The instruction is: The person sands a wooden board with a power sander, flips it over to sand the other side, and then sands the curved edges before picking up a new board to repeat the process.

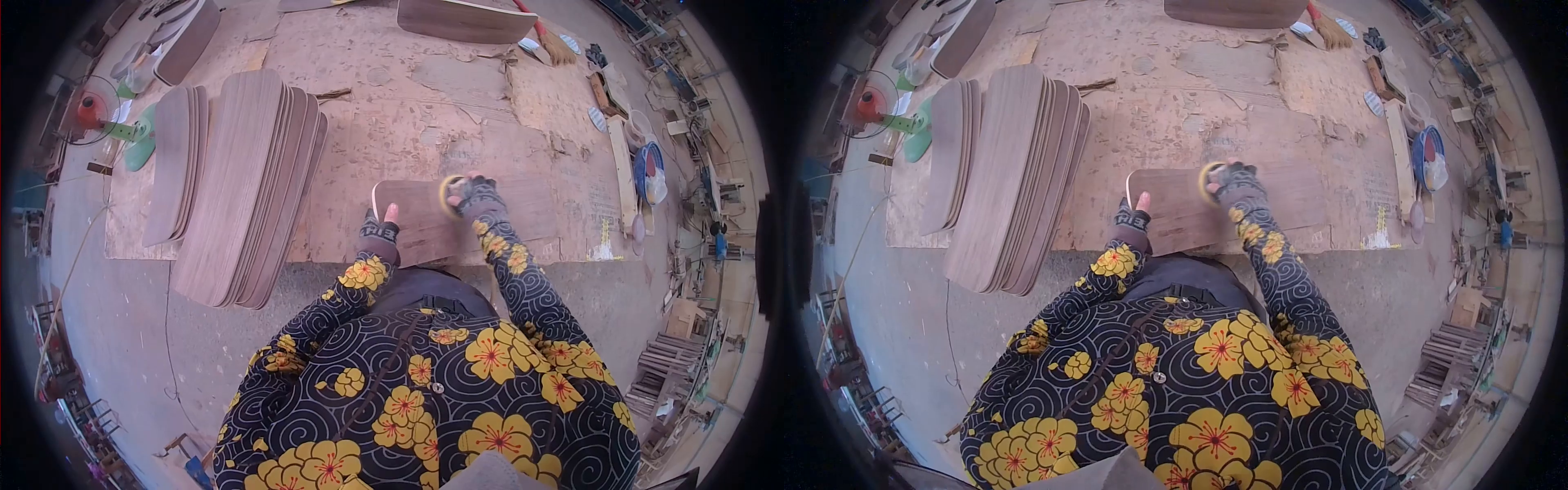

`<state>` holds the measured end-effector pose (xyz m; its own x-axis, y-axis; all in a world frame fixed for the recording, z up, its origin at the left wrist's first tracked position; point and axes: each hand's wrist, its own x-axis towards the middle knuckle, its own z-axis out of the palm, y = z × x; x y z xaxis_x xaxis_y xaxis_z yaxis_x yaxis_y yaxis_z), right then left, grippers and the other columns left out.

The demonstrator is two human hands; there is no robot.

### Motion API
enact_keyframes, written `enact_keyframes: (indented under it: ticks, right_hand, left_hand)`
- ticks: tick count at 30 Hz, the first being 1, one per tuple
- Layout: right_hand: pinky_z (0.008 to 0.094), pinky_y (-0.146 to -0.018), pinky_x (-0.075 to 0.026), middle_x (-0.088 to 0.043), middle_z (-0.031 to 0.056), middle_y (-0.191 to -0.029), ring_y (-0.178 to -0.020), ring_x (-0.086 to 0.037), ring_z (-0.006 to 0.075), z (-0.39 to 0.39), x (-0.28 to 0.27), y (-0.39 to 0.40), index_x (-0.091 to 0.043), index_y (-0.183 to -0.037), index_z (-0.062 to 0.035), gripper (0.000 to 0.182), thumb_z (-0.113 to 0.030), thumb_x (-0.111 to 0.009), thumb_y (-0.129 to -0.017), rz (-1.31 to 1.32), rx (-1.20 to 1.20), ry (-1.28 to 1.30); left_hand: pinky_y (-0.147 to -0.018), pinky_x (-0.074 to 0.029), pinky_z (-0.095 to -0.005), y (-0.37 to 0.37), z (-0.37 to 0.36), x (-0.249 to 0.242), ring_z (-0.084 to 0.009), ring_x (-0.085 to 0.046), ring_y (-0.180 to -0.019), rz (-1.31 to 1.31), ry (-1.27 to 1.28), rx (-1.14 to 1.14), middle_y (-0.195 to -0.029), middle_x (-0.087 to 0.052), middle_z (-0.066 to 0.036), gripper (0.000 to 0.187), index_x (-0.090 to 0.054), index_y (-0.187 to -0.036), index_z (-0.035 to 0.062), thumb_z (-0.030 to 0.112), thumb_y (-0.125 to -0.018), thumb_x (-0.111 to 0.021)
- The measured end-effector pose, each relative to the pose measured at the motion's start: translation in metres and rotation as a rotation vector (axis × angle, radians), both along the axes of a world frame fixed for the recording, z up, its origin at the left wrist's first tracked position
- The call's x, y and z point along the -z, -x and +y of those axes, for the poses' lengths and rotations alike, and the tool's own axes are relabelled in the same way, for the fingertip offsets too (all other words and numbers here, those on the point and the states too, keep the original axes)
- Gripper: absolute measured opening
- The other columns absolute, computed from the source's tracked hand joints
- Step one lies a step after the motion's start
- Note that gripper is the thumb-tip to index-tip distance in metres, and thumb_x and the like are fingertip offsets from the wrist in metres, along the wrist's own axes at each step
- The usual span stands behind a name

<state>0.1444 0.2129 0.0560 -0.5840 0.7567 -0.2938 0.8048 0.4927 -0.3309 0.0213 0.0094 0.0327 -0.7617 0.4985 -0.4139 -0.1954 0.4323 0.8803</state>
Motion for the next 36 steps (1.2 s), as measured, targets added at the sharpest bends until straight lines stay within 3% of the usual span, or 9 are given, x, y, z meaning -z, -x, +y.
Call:
enact_keyframes:
  ticks: [3, 8, 11, 16, 19, 23, 32, 34, 36]
  right_hand:
    - [0.0450, -0.096, -0.048, -0.044, 0.0250, -0.133, -0.117, -0.054, 0.0376, 0.068, 0.054, -0.027, -0.050, -0.127, -0.0112, 0.065, -0.038, -0.073, -0.073, -0.180, 0.086, -0.082]
    - [0.0480, -0.099, -0.045, -0.047, 0.0112, -0.134, -0.124, -0.045, 0.0396, 0.079, 0.046, -0.023, -0.065, -0.114, -0.0220, 0.040, -0.041, -0.063, -0.079, -0.195, 0.396, -0.077]
    - [0.0480, -0.099, -0.045, -0.046, 0.0169, -0.134, -0.117, -0.052, 0.0420, 0.047, 0.029, 0.009, -0.053, -0.131, -0.0234, 0.059, -0.038, -0.070, -0.076, -0.267, 0.031, -0.087]
    - [0.0431, -0.103, -0.044, -0.043, 0.0107, -0.141, -0.129, -0.041, 0.0360, -0.023, -0.021, 0.045, -0.056, -0.126, -0.0166, 0.055, -0.047, -0.063, -0.080, 0.049, -0.084, 0.043]
    - [0.0440, -0.101, -0.045, -0.043, 0.0148, -0.139, -0.126, -0.044, 0.0368, -0.025, -0.042, 0.055, -0.054, -0.128, -0.0148, 0.060, -0.047, -0.066, -0.079, -0.094, -0.110, 0.111]
    - [0.0442, -0.097, -0.047, -0.043, 0.0252, -0.135, -0.117, -0.054, 0.0396, 0.009, 0.013, 0.048, -0.047, -0.132, -0.0114, 0.068, -0.043, -0.071, -0.076, -0.038, 0.152, 0.094]
    - [0.0447, -0.098, -0.046, -0.043, 0.0239, -0.135, -0.118, -0.054, 0.0390, -0.027, 0.003, 0.065, -0.042, -0.136, -0.0134, 0.075, -0.044, -0.073, -0.075, 0.037, -0.066, 0.070]
    - [0.0448, -0.098, -0.046, -0.044, 0.0235, -0.135, -0.118, -0.054, 0.0387, 0.010, 0.071, 0.070, -0.042, -0.137, -0.0137, 0.076, -0.045, -0.073, -0.075, -0.020, -0.111, -0.019]
    - [0.0446, -0.098, -0.046, -0.044, 0.0232, -0.135, -0.118, -0.054, 0.0387, 0.015, 0.072, 0.069, -0.042, -0.137, -0.0140, 0.076, -0.045, -0.073, -0.076, -0.031, -0.077, 0.001]
  left_hand:
    - [-0.088, -0.048, -0.0398, -0.003, -0.004, 0.026, -0.0352, -0.062, -0.104, 0.037, 0.013, -0.009, -0.113, -0.063, -0.024, 0.062, -0.049, -0.129, -0.0023, 0.043, -0.089, -0.063]
    - [-0.087, -0.050, -0.0389, -0.006, -0.005, 0.014, -0.0339, -0.063, -0.102, 0.044, -0.037, 0.011, -0.111, -0.064, -0.022, 0.056, -0.050, -0.125, -0.0025, 0.023, -0.081, -0.073]
    - [-0.085, -0.050, -0.0395, -0.001, -0.006, 0.050, -0.0332, -0.063, -0.100, 0.002, -0.067, 0.035, -0.109, -0.065, -0.021, 0.053, -0.050, -0.122, -0.0016, 0.014, -0.077, -0.073]
    - [-0.085, -0.050, -0.0393, 0.000, -0.004, 0.042, -0.0328, -0.064, -0.098, -0.129, -0.103, -0.009, -0.107, -0.066, -0.020, 0.051, -0.050, -0.121, 0.0004, 0.011, -0.076, -0.072]
    - [-0.085, -0.050, -0.0387, -0.001, -0.010, 0.046, -0.0320, -0.064, -0.097, -0.113, -0.080, 0.000, -0.106, -0.066, -0.019, 0.051, -0.051, -0.119, 0.0011, 0.010, -0.074, -0.073]
    - [-0.083, -0.050, -0.0395, 0.000, -0.010, 0.045, -0.0309, -0.063, -0.097, -0.069, 0.034, 0.040, -0.109, -0.065, -0.018, 0.059, -0.050, -0.126, 0.0028, 0.008, -0.073, -0.074]
    - [-0.083, -0.050, -0.0374, 0.007, -0.009, 0.089, -0.0303, -0.064, -0.095, -0.242, -0.209, -0.035, -0.103, -0.065, -0.017, 0.051, -0.053, -0.116, 0.0020, 0.007, -0.070, -0.074]
    - [-0.082, -0.050, -0.0379, 0.005, -0.008, 0.089, -0.0305, -0.064, -0.095, -0.164, -0.171, -0.013, -0.103, -0.065, -0.017, 0.051, -0.053, -0.117, 0.0021, 0.009, -0.071, -0.074]
    - [-0.082, -0.050, -0.0382, 0.002, -0.008, 0.087, -0.0306, -0.064, -0.095, -0.099, -0.133, 0.005, -0.103, -0.065, -0.017, 0.050, -0.053, -0.117, 0.0021, 0.011, -0.071, -0.073]
